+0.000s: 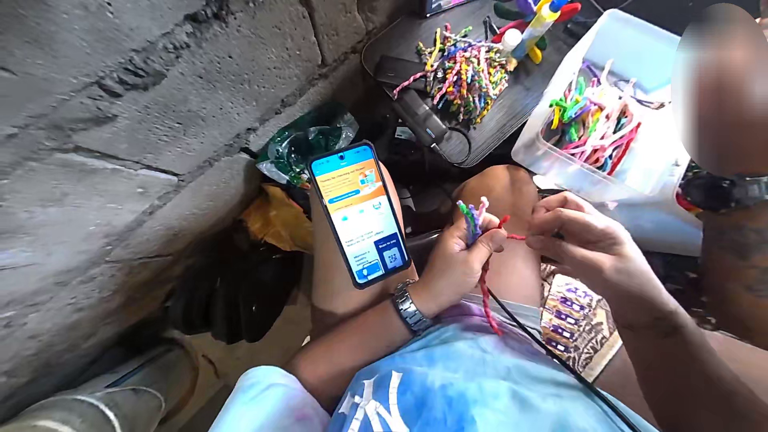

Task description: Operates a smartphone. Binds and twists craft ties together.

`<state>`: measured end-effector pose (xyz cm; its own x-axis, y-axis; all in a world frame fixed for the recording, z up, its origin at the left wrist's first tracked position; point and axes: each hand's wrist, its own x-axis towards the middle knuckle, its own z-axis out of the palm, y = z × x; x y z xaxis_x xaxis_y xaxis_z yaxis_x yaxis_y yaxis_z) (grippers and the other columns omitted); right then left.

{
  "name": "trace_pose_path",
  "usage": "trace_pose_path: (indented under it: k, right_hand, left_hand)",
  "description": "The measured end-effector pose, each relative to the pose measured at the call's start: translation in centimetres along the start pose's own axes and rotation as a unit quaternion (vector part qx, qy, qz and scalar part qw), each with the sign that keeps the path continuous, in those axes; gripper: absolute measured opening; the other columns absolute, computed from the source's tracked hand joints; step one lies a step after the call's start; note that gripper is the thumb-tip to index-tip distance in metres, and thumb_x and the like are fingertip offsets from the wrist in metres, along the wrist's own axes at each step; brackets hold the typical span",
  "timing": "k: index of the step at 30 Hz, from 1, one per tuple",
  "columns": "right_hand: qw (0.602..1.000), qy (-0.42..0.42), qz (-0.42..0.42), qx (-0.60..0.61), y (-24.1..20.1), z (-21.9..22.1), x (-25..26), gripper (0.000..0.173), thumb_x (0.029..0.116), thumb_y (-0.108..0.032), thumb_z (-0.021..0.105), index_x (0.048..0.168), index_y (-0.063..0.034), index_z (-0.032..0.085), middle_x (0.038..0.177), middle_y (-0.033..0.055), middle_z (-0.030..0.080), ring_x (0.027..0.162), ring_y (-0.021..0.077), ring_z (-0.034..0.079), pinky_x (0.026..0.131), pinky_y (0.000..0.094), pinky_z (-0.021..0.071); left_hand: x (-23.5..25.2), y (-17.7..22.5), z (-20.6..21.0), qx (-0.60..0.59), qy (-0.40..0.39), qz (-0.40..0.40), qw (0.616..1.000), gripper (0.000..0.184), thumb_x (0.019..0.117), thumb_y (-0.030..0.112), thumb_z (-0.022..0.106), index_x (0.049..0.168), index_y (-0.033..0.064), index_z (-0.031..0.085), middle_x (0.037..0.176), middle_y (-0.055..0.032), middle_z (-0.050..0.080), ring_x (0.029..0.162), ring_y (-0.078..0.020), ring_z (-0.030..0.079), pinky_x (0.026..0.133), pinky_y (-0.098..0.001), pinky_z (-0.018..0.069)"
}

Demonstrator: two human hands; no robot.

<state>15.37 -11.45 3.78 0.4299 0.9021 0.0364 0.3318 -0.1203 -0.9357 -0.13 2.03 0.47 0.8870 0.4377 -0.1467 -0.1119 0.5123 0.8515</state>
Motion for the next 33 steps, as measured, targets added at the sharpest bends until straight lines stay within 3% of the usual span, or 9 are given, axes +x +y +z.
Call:
trace_pose_path:
  k: [4, 7, 11, 14, 16, 20, 25, 29, 33]
  right_hand:
    - [0.982, -0.004, 0.122, 0.144, 0.9, -0.3, 0.7, 0.009, 0.0901, -0.018, 0.067, 0.082, -0.0219, 0.068, 0.102, -0.0068, 0.063, 0.093, 0.0041, 0.062, 0.078, 0.0204, 0.0547]
    - [0.983, 0.002, 0.15, 0.106, 0.0, -0.5, 1.7, 0.007, 0.0864, -0.017, 0.068, 0.08, -0.0207, 0.069, 0.103, -0.005, 0.063, 0.091, 0.0059, 0.062, 0.075, 0.0213, 0.0558]
    - [0.993, 0.01, -0.001, -0.115, -2.1, 0.4, 2.3, 0.008, 0.0876, -0.023, 0.066, 0.082, -0.0194, 0.069, 0.105, -0.0058, 0.06, 0.099, 0.0015, 0.058, 0.082, 0.0177, 0.0509]
    - [0.956, 0.025, -0.12, -0.268, -2.9, 1.9, 1.8, 0.019, 0.0928, -0.024, 0.06, 0.082, -0.0134, 0.072, 0.106, 0.0048, 0.062, 0.102, 0.0136, 0.056, 0.088, 0.0326, 0.0463]
    - [0.949, 0.041, -0.143, -0.28, -3.0, 2.3, 1.1, 0.021, 0.096, -0.024, 0.06, 0.084, -0.0128, 0.073, 0.106, 0.006, 0.063, 0.102, 0.014, 0.055, 0.09, 0.032, 0.044]
    - [0.98, 0.063, -0.095, -0.163, -2.6, 0.8, 0.4, 0.013, 0.095, -0.025, 0.063, 0.089, -0.0175, 0.071, 0.111, -0.0044, 0.059, 0.108, 0.0017, 0.055, 0.091, 0.0188, 0.0481]
    - [0.993, 0.053, 0.04, 0.101, -1.1, 0.0, -0.2, 0.007, 0.0905, -0.018, 0.066, 0.09, -0.0225, 0.072, 0.105, -0.0091, 0.061, 0.091, 0.0012, 0.061, 0.076, 0.0178, 0.0552]
    - [0.982, 0.056, 0.105, 0.145, 0.0, 0.0, 0.6, 0.012, 0.0899, -0.015, 0.062, 0.082, -0.022, 0.069, 0.098, -0.0072, 0.062, 0.09, 0.0033, 0.06, 0.075, 0.0197, 0.0537]
    - [0.983, 0.068, 0.113, 0.13, -0.1, -0.1, 2.1, 0.014, 0.0886, -0.012, 0.061, 0.08, -0.0199, 0.067, 0.097, -0.0069, 0.063, 0.09, 0.0033, 0.06, 0.074, 0.0194, 0.0512]
  left_hand:
    - [0.1, -0.9, -0.4, 0.063, -0.052, 0.083, 0.993, 0.01, 0.0995, 0.002, 0.058, 0.104, 0.0002, 0.067, 0.095, 0.0029, 0.067, 0.084, 0.0005, 0.062, 0.079, -0.0195, 0.054]
    - [0.4, -1.6, -0.7, 0.126, -0.058, 0.103, 0.985, 0.012, 0.0974, 0.006, 0.066, 0.105, -0.0007, 0.071, 0.095, 0.0003, 0.069, 0.085, -0.0004, 0.062, 0.079, -0.0212, 0.0534]
    - [0.6, -0.8, -0.4, 0.185, -0.001, 0.046, 0.982, 0.029, 0.0939, 0.006, 0.068, 0.117, -0.0036, 0.053, 0.079, -0.0008, 0.056, 0.066, -0.0014, 0.054, 0.063, -0.0174, 0.0477]
    - [0.7, -0.5, -0.5, 0.224, 0.017, 0.016, 0.974, 0.024, 0.0937, 0.006, 0.065, 0.114, -0.0049, 0.057, 0.081, -0.0033, 0.059, 0.068, -0.0016, 0.055, 0.065, -0.017, 0.0481]
    - [0.7, -0.4, -0.6, 0.224, 0.017, -0.003, 0.974, 0.015, 0.0945, 0.005, 0.062, 0.106, -0.0044, 0.062, 0.08, -0.001, 0.059, 0.068, 0.0007, 0.054, 0.065, -0.0157, 0.0472]
    - [0.2, -0.2, -0.6, 0.075, -0.025, -0.001, 0.997, 0.007, 0.0996, 0.007, 0.062, 0.094, 0.0026, 0.063, 0.07, 0.006, 0.056, 0.057, 0.0014, 0.05, 0.055, -0.0159, 0.045]
    - [-0.1, 0.2, -0.1, -0.052, 0.002, 0.02, 0.998, 0.012, 0.1003, -0.001, 0.055, 0.104, 0.0012, 0.067, 0.076, 0.0027, 0.064, 0.059, 0.0001, 0.055, 0.055, -0.0156, 0.0481]
    - [-0.2, -0.3, -0.3, -0.046, -0.038, 0.046, 0.997, 0.014, 0.1008, -0.001, 0.054, 0.104, 0.0024, 0.068, 0.083, 0.004, 0.068, 0.063, 0.0036, 0.057, 0.056, -0.0128, 0.0472]
    - [0.0, -1.0, -0.6, 0.051, -0.085, 0.116, 0.988, 0.015, 0.0991, -0.002, 0.059, 0.107, -0.002, 0.071, 0.097, 0.0028, 0.069, 0.083, 0.0024, 0.061, 0.074, -0.0161, 0.0529]
